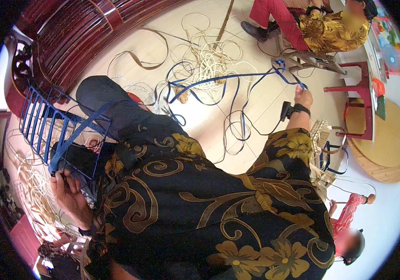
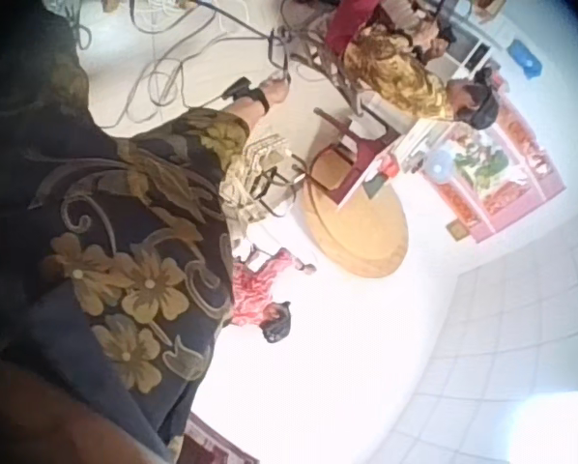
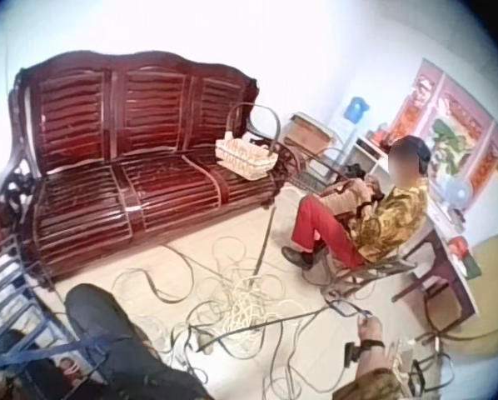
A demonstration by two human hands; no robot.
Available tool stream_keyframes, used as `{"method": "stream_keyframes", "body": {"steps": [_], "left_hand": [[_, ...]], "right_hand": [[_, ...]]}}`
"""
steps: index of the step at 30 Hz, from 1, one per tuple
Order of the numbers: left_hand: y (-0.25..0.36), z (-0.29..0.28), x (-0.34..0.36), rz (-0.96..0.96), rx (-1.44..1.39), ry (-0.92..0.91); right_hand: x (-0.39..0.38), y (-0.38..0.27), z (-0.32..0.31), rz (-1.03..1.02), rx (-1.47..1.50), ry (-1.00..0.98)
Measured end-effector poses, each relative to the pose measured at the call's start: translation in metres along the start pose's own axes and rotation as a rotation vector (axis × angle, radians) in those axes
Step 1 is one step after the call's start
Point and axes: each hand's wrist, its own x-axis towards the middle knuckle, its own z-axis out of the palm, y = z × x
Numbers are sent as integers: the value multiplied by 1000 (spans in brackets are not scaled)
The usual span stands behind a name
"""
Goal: The person weaves blue plastic straps around a blue wire frame, pulling the straps tight and tucking the ends through the frame structure by hand.
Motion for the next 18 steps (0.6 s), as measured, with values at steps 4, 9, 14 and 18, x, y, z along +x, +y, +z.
{"method": "stream_keyframes", "body": {"steps": [4, 9, 14, 18], "left_hand": [[-1, -3, -7, 25, 36, 12], [-1, 3, -7, 25, 67, -10], [-6, 2, -17, 21, 91, 23], [-9, 6, -23, 18, 67, 41]], "right_hand": [[-11, -2, 55, 573, 1266, -142], [-81, -69, 85, 733, 1256, -323], [-134, -145, 114, 641, 1194, -576], [-174, -184, 140, 475, 1131, -764]]}}
